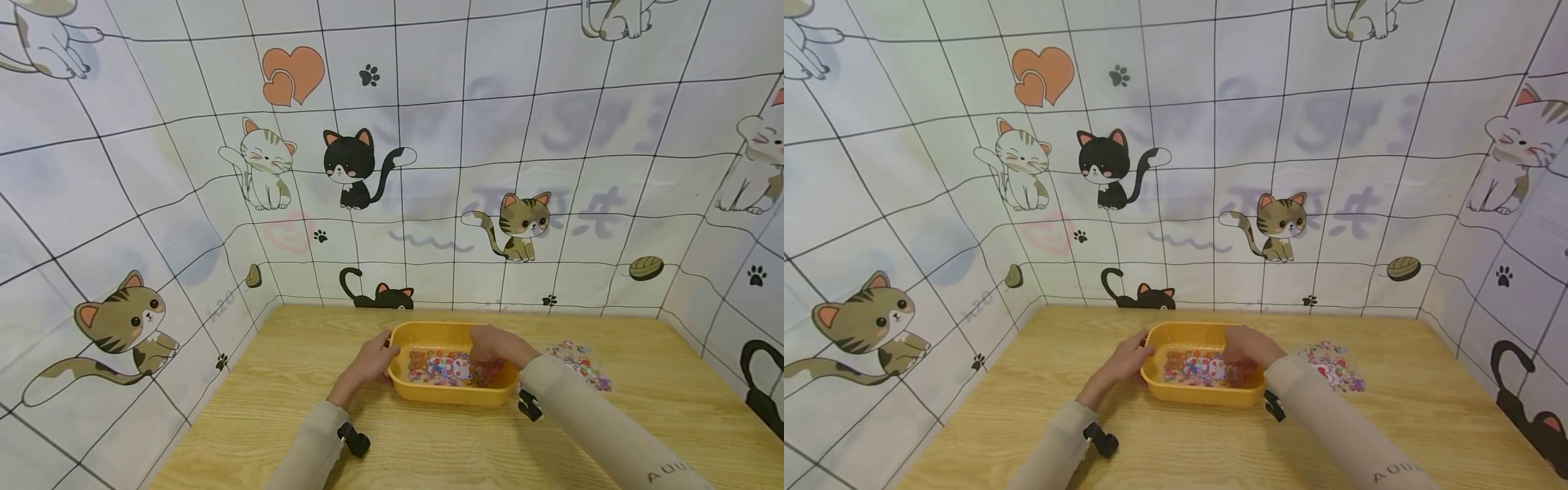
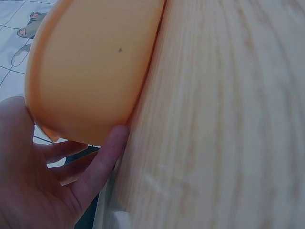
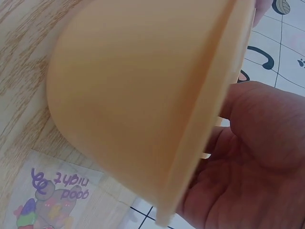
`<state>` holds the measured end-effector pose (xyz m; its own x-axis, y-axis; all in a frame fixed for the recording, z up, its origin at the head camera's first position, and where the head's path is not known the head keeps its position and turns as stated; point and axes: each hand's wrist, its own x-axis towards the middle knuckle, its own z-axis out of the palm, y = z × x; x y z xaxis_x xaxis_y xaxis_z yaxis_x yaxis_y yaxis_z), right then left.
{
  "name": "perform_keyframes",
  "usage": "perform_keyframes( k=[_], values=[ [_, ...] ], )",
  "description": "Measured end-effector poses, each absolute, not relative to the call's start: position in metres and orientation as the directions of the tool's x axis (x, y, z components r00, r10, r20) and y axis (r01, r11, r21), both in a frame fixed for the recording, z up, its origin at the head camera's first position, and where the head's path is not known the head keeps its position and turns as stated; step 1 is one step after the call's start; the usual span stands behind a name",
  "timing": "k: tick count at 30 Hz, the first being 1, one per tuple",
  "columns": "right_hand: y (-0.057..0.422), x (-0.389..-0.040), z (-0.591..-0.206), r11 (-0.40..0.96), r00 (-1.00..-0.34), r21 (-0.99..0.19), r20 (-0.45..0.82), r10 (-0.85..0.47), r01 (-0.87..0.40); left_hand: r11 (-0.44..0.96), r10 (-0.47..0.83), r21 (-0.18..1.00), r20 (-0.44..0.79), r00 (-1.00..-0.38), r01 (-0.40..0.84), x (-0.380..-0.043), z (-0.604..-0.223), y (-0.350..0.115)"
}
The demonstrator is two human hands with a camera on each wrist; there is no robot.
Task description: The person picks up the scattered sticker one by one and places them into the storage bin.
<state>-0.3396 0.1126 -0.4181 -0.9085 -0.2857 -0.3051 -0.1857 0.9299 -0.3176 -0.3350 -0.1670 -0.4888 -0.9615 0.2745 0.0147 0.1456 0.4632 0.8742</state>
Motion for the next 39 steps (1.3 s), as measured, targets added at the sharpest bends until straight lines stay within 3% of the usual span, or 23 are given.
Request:
perform_keyframes(
  k=[11, 14, 20, 23, 28, 34, 39],
  values=[
    [0.114, -0.340, -0.419, 0.946, -0.914, -0.264, -0.306, -0.265, -0.186, 0.468, 0.268, 0.871, 0.023, -0.963, 0.151, -0.333, -0.489, -0.167],
    [0.118, -0.338, -0.418, 0.928, -0.920, -0.302, -0.256, -0.298, -0.217, 0.468, 0.269, 0.871, 0.020, -0.963, 0.149, -0.332, -0.490, -0.167],
    [0.138, -0.329, -0.410, 0.832, -0.925, -0.417, 0.061, -0.374, -0.364, 0.474, 0.262, 0.868, 0.020, -0.965, 0.147, -0.334, -0.491, -0.168],
    [0.153, -0.320, -0.407, 0.810, -0.918, -0.433, 0.213, -0.335, -0.396, 0.476, 0.259, 0.867, 0.021, -0.966, 0.147, -0.335, -0.491, -0.168],
    [0.188, -0.304, -0.406, 0.782, -0.917, -0.504, 0.338, -0.212, -0.366, 0.475, 0.262, 0.868, 0.020, -0.965, 0.147, -0.337, -0.489, -0.167],
    [0.236, -0.294, -0.418, 0.797, -0.940, -0.547, 0.333, -0.074, -0.257, 0.490, 0.248, 0.860, 0.018, -0.968, 0.142, -0.335, -0.488, -0.165],
    [0.269, -0.290, -0.428, 0.833, -0.977, -0.521, 0.185, -0.103, -0.186, 0.493, 0.246, 0.859, 0.017, -0.969, 0.140, -0.334, -0.488, -0.164]
  ],
)
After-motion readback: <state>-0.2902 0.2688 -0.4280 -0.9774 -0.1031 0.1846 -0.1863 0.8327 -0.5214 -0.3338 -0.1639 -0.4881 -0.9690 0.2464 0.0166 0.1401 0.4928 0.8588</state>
